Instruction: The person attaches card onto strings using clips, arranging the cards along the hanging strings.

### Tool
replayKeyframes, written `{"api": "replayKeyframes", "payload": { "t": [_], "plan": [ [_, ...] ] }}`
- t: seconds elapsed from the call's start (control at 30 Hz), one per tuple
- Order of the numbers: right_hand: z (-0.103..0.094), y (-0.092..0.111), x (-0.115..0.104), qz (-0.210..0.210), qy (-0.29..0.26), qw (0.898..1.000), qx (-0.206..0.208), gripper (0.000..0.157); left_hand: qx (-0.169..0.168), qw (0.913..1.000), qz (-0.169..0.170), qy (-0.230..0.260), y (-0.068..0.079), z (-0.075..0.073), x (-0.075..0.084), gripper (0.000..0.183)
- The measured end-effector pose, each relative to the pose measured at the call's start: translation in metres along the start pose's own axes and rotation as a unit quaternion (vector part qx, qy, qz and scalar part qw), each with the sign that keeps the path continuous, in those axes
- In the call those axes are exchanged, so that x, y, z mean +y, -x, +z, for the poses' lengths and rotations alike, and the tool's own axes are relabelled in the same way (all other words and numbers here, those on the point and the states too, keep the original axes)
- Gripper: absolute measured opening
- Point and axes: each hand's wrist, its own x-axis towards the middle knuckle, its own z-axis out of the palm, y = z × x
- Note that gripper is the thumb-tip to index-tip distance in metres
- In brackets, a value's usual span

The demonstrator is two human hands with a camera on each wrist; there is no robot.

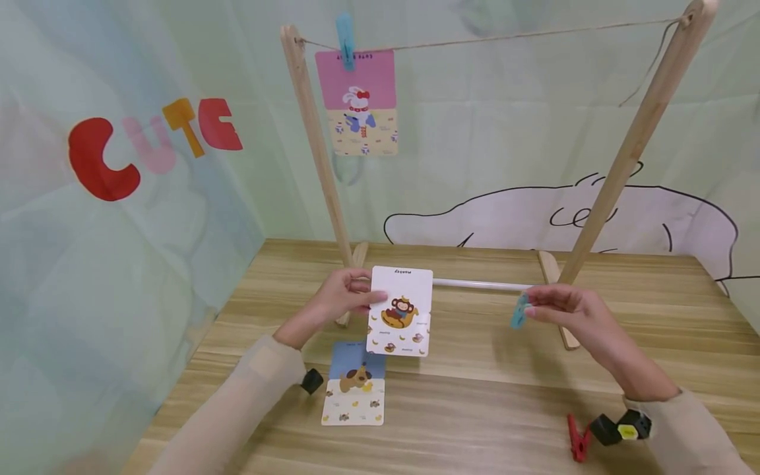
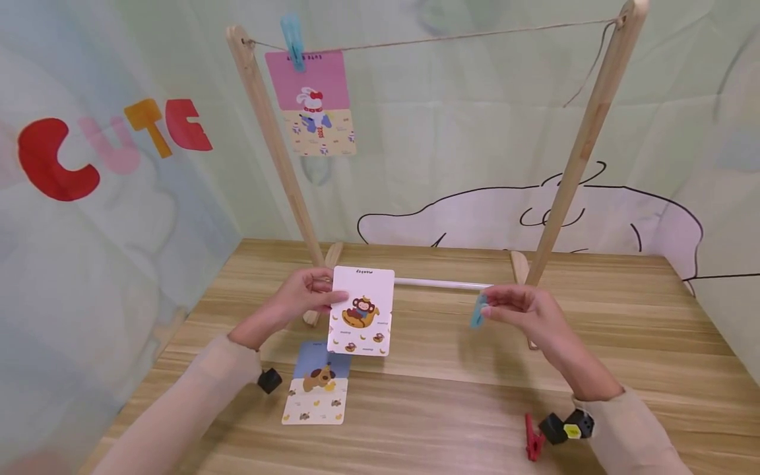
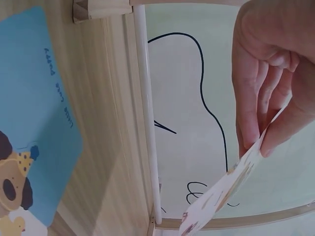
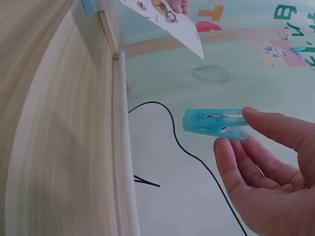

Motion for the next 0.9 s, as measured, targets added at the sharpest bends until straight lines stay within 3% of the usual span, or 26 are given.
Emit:
{"api": "replayKeyframes", "payload": {
  "t": [0.3, 0.9],
  "plan": [
    [-0.004, -0.006, -0.008, -0.006, -0.001, 1.000, 0.002, 0.028, -0.008, 0.9997, 0.023, -0.004, -0.007, 0.001, 0.006, 0.027],
    [-0.008, -0.018, -0.017, -0.013, -0.008, 1.000, 0.003, 0.026, -0.002, 0.9994, 0.036, 0.004, -0.014, 0.000, 0.022, 0.023]
  ]
}}
